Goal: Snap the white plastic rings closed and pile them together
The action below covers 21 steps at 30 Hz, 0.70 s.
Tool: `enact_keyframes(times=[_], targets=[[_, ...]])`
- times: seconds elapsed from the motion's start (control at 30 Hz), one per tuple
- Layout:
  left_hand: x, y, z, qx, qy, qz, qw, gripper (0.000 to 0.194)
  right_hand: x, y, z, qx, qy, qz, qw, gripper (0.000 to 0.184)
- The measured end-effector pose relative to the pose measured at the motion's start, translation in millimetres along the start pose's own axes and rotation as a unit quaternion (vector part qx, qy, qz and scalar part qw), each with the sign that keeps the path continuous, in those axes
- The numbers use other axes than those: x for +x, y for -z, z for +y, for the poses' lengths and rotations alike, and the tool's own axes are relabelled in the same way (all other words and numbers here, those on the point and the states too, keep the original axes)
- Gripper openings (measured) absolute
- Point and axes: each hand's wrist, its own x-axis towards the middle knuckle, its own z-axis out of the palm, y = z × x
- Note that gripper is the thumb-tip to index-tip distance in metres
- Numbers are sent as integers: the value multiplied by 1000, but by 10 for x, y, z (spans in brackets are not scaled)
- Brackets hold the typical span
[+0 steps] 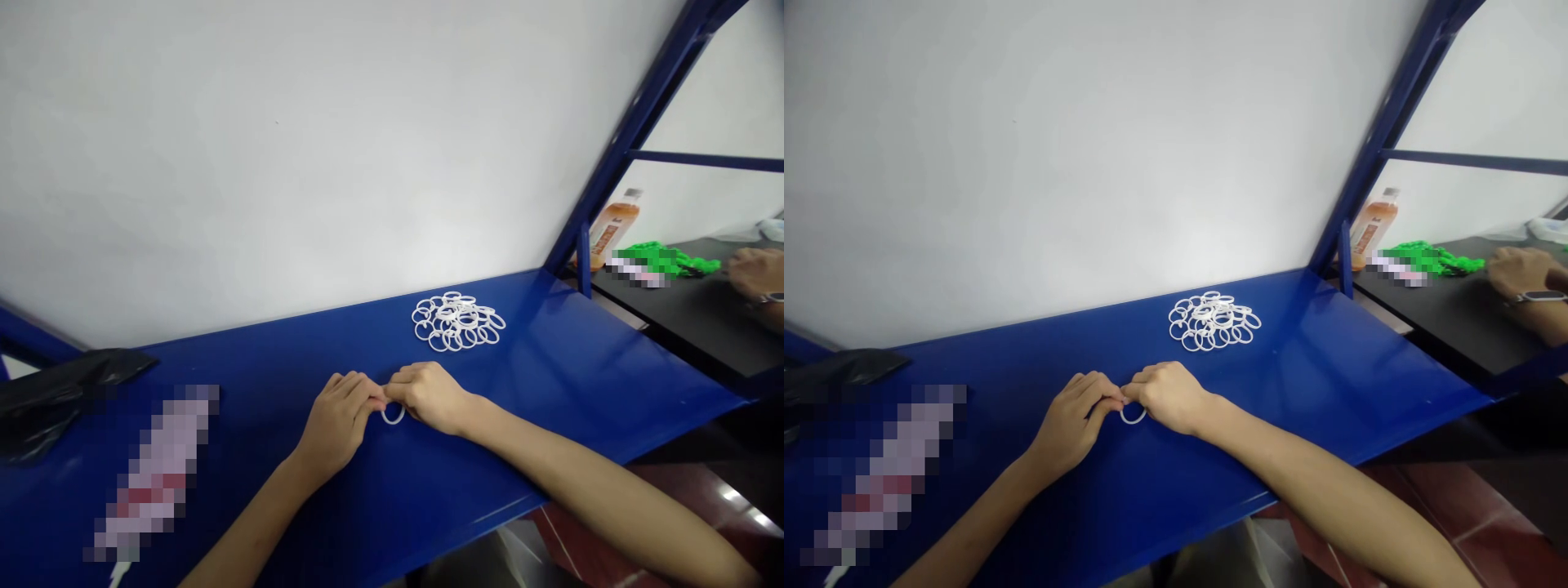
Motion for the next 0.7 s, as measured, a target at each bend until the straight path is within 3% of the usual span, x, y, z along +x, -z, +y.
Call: enact_keyframes(times=[0.23,0.4,0.7], targets=[[25,18,18,13,6,17,1000,21,-8,-5,8,13,-4,30,999,20],[51,56,12,43,13,30,999,22,-11,2,71,68,-59,89,992,30],[70,96,-16,63,24,15,998,24,10,15,36,98,-82,48,991,26]])
